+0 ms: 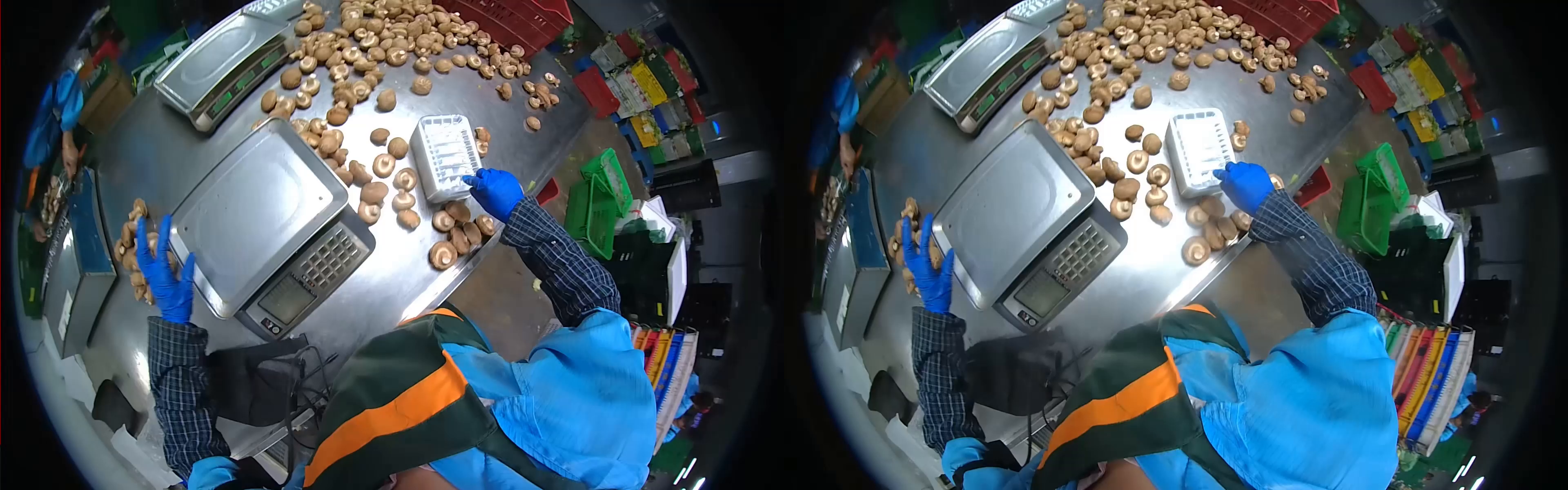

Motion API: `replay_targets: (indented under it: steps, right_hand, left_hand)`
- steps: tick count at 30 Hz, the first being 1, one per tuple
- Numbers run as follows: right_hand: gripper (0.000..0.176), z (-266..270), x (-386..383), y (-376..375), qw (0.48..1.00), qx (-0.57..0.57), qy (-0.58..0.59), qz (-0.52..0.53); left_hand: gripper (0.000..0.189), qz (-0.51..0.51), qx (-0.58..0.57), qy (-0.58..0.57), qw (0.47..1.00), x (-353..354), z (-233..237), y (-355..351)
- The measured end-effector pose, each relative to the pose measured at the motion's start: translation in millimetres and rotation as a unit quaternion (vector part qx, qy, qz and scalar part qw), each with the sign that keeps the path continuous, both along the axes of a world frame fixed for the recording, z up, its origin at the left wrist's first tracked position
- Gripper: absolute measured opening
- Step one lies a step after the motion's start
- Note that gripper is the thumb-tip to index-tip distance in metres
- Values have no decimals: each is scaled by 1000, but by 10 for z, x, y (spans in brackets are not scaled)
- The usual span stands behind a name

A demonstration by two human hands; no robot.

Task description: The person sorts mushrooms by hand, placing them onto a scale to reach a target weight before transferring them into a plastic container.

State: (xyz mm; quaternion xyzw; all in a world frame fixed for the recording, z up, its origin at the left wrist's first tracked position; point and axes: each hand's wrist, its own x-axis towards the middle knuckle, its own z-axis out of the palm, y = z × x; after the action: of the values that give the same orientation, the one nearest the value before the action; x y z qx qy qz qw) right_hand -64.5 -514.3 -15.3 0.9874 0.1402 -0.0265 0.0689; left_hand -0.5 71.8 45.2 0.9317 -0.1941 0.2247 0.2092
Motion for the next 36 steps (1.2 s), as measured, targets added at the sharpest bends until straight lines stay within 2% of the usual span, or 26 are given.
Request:
replay_targets:
  steps: [1,3,6,7,11,14,19,21,22,24,28,29,30,31,32,33,35,36]
  right_hand:
    - [15,-29,62,-45,998,-40,49,3]
    - [17,-114,134,-122,996,-2,79,42]
    - [21,-33,212,-92,987,4,161,5]
    - [14,-158,175,-161,992,97,64,50]
    - [14,-416,169,-251,979,180,89,21]
    - [13,-294,169,-219,967,222,121,18]
    - [11,-322,187,-214,965,226,114,71]
    - [23,-312,198,-223,947,229,223,-18]
    - [23,-307,192,-231,946,230,226,-20]
    - [11,-289,182,-238,964,228,108,79]
    - [16,-87,266,-223,977,151,124,87]
    - [16,22,251,-203,977,149,125,85]
    - [21,241,236,-123,978,182,81,59]
    - [26,367,222,-53,976,213,37,31]
    - [20,341,220,6,961,260,27,88]
    - [15,317,224,84,941,306,15,143]
    - [17,445,176,373,932,284,-39,221]
    - [17,412,193,349,933,281,-42,223]
  left_hand:
    - [66,-18,19,3,1000,-28,82,-201]
    - [66,-34,21,2,999,-59,162,-552]
    - [67,-63,12,19,998,-64,116,-951]
    - [67,-78,5,33,996,-62,110,-1088]
    - [65,-87,-21,84,992,-54,120,-1641]
    - [65,-103,-25,93,990,8,83,-2018]
    - [68,-139,-58,129,980,136,-17,-2508]
    - [70,-149,-56,137,978,176,-36,-2647]
    - [67,-161,-50,141,975,191,-55,-2693]
    - [64,-182,-46,151,971,183,-51,-2788]
    - [63,-206,-27,168,964,132,-179,-2771]
    - [59,-205,-124,302,923,115,-197,-2776]
    - [56,-200,-219,425,855,102,-220,-2807]
    - [54,-193,-307,537,762,87,-247,-2863]
    - [59,-177,-419,593,665,69,-287,-2951]
    - [59,-188,-417,594,662,88,-233,-3061]
    - [63,-129,-476,686,535,152,-62,-3284]
    - [61,-157,-517,603,587,164,-104,-3434]
